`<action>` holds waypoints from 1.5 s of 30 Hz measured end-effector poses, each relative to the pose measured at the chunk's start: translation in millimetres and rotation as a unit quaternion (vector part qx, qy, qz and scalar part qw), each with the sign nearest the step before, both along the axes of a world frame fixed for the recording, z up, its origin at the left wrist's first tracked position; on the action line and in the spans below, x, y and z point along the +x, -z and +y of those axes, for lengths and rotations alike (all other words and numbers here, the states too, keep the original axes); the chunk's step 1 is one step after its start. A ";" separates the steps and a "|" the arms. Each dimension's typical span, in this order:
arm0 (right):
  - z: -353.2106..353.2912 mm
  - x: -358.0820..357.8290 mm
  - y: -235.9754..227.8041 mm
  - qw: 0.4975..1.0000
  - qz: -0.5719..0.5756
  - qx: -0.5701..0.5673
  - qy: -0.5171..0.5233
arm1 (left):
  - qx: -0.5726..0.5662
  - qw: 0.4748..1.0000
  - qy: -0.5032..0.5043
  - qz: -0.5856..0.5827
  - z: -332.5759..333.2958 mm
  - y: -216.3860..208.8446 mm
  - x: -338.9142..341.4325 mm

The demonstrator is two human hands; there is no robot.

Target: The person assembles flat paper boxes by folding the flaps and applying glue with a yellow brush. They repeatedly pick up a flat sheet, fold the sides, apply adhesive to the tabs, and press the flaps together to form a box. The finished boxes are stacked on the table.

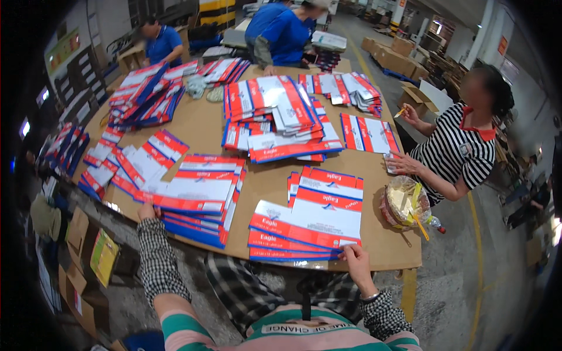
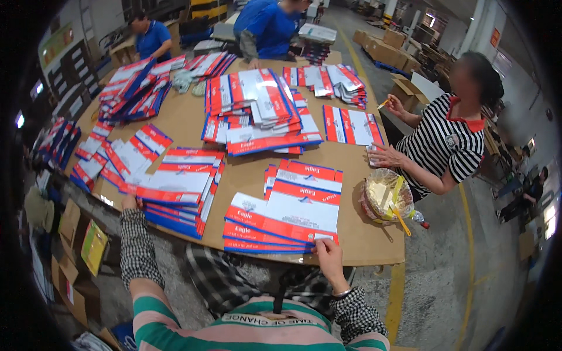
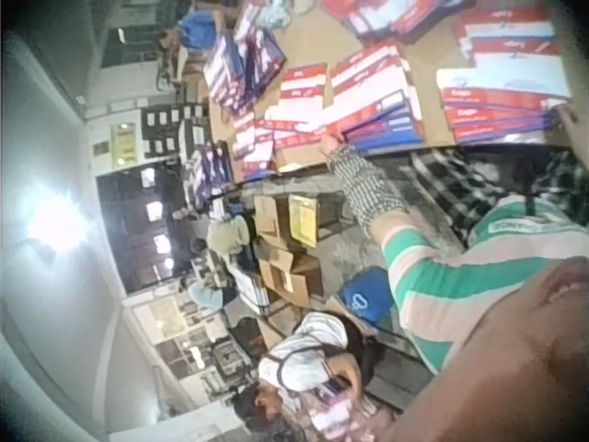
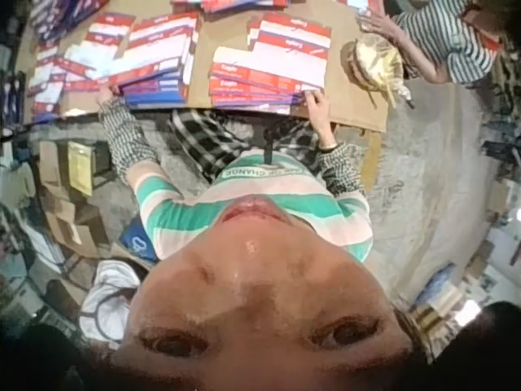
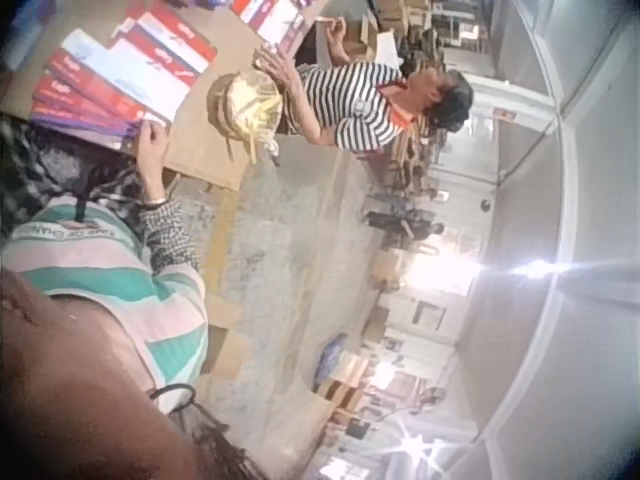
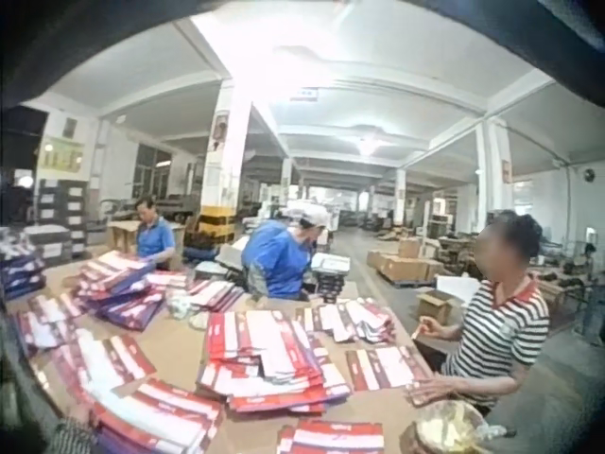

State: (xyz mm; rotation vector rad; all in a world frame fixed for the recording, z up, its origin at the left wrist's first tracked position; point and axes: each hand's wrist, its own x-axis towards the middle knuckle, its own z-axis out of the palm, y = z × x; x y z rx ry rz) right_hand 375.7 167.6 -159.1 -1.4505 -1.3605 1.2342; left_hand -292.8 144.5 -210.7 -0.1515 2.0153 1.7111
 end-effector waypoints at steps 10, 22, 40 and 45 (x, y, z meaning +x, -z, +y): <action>-3.6 2.9 8.0 0.998 0.040 0.034 0.022 | -0.219 0.965 0.039 0.141 2.4 -15.6 25.2; 28.2 -7.1 36.4 0.938 -0.237 0.244 0.061 | 0.016 0.765 0.337 0.549 5.6 -17.4 318.2; 47.1 41.3 39.2 0.972 -0.179 0.060 0.140 | -0.101 0.854 0.420 0.289 17.7 31.8 339.9; 58.7 47.4 32.6 0.980 -0.174 -0.012 0.097 | -0.018 0.914 0.382 0.138 15.5 15.7 358.7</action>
